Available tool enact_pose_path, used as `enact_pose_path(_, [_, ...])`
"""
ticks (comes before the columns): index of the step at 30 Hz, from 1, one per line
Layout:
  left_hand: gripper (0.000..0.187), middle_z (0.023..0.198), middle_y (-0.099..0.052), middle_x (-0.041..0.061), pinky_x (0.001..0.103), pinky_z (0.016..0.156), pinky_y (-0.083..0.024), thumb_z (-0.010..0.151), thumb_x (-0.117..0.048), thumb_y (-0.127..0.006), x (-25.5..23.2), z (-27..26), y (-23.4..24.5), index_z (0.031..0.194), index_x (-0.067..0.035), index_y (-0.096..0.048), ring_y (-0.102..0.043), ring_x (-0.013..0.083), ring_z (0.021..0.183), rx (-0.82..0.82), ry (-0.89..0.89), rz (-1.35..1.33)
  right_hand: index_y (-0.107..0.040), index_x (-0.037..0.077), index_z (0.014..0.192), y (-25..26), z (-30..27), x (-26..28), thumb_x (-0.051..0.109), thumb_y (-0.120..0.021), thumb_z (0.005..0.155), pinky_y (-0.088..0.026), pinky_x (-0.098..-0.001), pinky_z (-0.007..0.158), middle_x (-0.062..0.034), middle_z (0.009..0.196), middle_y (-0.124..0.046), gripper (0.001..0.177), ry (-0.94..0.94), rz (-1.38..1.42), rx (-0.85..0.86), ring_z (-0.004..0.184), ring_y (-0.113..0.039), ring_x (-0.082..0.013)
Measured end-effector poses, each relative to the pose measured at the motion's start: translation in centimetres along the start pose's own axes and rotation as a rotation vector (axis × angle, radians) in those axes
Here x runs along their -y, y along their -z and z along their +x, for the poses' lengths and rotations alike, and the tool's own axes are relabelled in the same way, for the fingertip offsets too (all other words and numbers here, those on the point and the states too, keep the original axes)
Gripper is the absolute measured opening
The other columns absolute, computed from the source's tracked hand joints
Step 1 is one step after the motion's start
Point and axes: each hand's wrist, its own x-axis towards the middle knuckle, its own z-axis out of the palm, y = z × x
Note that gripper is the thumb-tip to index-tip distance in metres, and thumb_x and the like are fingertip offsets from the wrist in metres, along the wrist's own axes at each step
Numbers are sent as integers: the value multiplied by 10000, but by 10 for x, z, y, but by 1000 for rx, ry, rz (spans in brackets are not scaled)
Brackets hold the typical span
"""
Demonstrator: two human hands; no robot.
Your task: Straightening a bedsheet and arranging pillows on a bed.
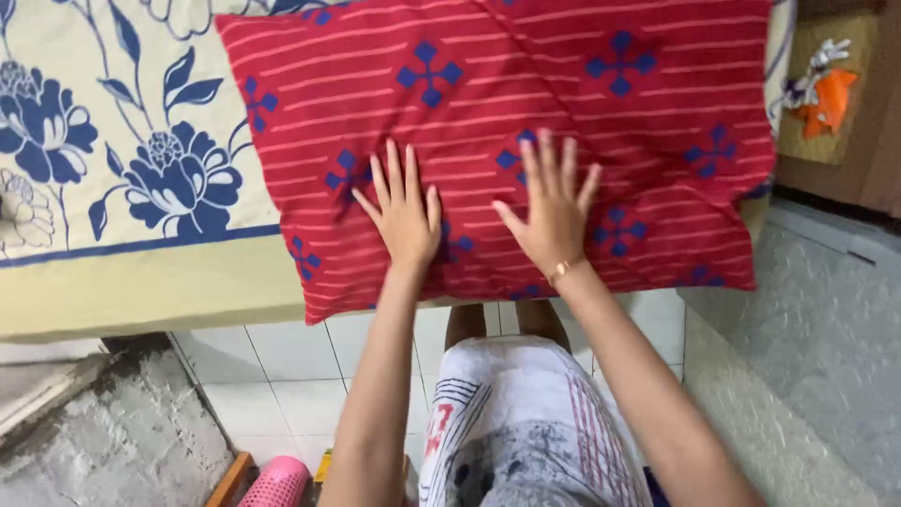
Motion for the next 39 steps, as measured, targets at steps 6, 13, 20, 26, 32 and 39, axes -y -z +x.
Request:
enact_pose_path(6, [702,1728,-137,57,700,1234,-72,1046,-400,-529,-3,40,-7,1654,-183,-255,-111,304,1602,73,64,113,-243,161,1646,-36,76,15,661,-635,928,-5,-783,1141,-101,1706,-181,959,15,-156,297,1558,-74,-396])
enact_pose_path(13, [673,1728,-225,59,655,1252,-93,1052,-414,-502,0,-65,-17,1648,-184,-288,-190,291,1600,58,35,65,-279,124,1657,-41,-33,13,638,-644,873,6,-797,1150,-83,1739,-208,1006,27,-258,261,1598,-89,-372])
enact_pose_path(20, [687,1712,-240,42,648,1236,-97,1017,-443,-515,10,-73,-42,1630,-215,-309,-211,276,1578,156,50,67,-266,189,1655,-69,-56,-4,703,-619,828,27,-808,1133,-47,1742,-166,1036,2,-276,312,1597,-54,-358])
enact_pose_path(26, [678,1707,-240,41,650,1253,-133,1029,-454,-522,15,22,-35,1629,-219,-308,-230,279,1577,50,41,53,-243,144,1663,-67,44,10,651,-648,865,36,-822,1111,-86,1735,-156,1028,-3,-261,297,1582,-12,-385])
enact_pose_path(32, [675,1729,-220,75,627,1265,-132,1003,-325,-567,32,-17,27,1625,-211,-331,-189,322,1604,37,61,-127,-238,124,1665,-57,5,77,406,-652,904,-10,-760,1195,-151,1750,-132,911,3,-168,279,1608,-50,-424])
enact_pose_path(39, [683,1700,-178,219,671,1218,-120,1012,-359,-526,94,-174,-21,1619,-118,-322,-176,452,1566,7,246,-114,-246,259,1641,-126,-135,67,502,-572,961,-67,-765,1174,-93,1719,-156,792,250,-214,321,1571,-148,-395])
